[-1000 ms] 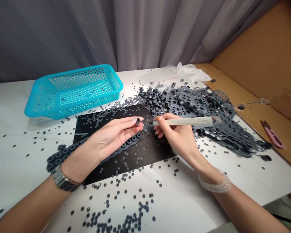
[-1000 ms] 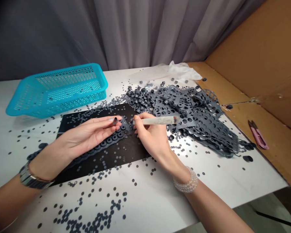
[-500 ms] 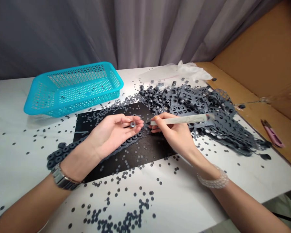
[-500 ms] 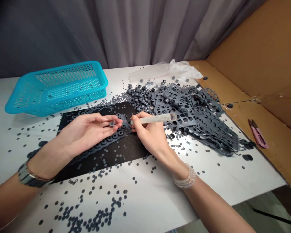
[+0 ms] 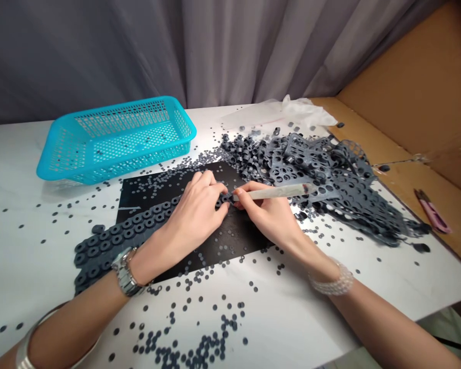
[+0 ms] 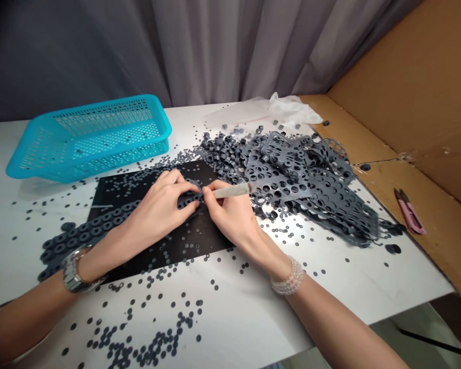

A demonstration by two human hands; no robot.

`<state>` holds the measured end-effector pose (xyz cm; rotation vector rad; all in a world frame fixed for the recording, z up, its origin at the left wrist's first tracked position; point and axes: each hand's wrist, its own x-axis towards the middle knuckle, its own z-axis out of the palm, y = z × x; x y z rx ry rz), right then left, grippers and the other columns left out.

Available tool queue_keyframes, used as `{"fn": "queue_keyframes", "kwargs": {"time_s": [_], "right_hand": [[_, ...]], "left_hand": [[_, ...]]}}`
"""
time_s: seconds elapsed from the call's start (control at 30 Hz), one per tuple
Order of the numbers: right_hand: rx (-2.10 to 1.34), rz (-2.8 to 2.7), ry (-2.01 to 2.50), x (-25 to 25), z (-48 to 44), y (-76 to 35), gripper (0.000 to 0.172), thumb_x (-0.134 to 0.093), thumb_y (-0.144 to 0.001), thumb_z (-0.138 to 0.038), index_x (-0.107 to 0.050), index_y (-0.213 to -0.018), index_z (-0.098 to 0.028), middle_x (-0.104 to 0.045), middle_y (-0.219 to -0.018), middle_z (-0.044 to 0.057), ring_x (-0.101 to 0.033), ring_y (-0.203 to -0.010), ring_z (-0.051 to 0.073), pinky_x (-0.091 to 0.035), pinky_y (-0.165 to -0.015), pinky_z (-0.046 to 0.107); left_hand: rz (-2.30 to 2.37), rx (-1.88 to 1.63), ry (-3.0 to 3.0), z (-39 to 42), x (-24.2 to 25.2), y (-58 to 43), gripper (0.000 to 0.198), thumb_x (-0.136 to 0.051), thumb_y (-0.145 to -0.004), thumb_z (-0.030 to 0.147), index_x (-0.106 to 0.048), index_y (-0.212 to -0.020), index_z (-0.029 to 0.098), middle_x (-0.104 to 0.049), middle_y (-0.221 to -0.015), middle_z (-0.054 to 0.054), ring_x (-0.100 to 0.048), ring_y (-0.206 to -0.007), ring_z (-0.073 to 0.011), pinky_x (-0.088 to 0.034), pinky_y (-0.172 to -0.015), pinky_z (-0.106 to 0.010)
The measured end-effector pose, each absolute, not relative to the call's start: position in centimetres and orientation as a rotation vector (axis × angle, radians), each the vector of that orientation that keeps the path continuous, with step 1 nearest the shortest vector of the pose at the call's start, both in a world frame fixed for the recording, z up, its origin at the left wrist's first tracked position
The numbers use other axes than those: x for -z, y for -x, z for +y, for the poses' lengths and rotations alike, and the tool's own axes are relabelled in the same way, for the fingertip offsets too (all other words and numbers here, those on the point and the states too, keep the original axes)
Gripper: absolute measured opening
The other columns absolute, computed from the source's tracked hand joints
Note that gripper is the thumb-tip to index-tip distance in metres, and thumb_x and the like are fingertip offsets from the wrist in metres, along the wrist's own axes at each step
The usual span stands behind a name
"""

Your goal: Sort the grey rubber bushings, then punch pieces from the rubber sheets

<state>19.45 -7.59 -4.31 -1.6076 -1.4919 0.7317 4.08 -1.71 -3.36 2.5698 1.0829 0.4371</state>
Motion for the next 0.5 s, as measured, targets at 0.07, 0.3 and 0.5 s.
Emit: {"fn": "queue_keyframes", "kwargs": {"time_s": [0.07,0.3,0.5], "right_hand": [[-0.714,-1.524,1.59,4.3,-7.49,-19.36,0.025,-0.049,-0.091,-0.031,-0.062,-0.075,-0.017,-0.065,-0.071,0.002,-0.06,-0.064,0.016,-0.042,-0.059,0.027],[-0.633,-1.67,1.604,3.61,-7.24,-18.96,0.022,-0.048,-0.09,-0.023,-0.058,-0.072,-0.017,-0.063,-0.069,0.002,-0.056,-0.061,0.014,-0.039,-0.057,0.027],[-0.613,-1.718,1.614,3.43,-7.0,-18.97,0.018,-0.05,-0.088,-0.018,-0.057,-0.072,-0.017,-0.062,-0.067,0.001,-0.053,-0.056,0.012,-0.037,-0.053,0.025]], "left_hand": [[1.086,-0.402,-2.615,-1.82,3.53,-4.22,0.021,-0.051,-0.084,0.022,-0.066,-0.097,0.015,-0.051,-0.092,-0.007,-0.047,-0.094,-0.0239,-0.042,-0.085,-0.04],[1.15,-0.328,-2.739,-2.31,3.61,-4.56,0.015,-0.045,-0.086,0.02,-0.059,-0.083,0.016,-0.05,-0.091,-0.009,-0.046,-0.091,-0.0255,-0.042,-0.08,-0.041],[1.143,-0.376,-2.689,-1.86,4.15,-4.92,0.016,-0.046,-0.085,0.017,-0.059,-0.076,0.015,-0.05,-0.087,-0.008,-0.047,-0.087,-0.0228,-0.041,-0.078,-0.037]]}}
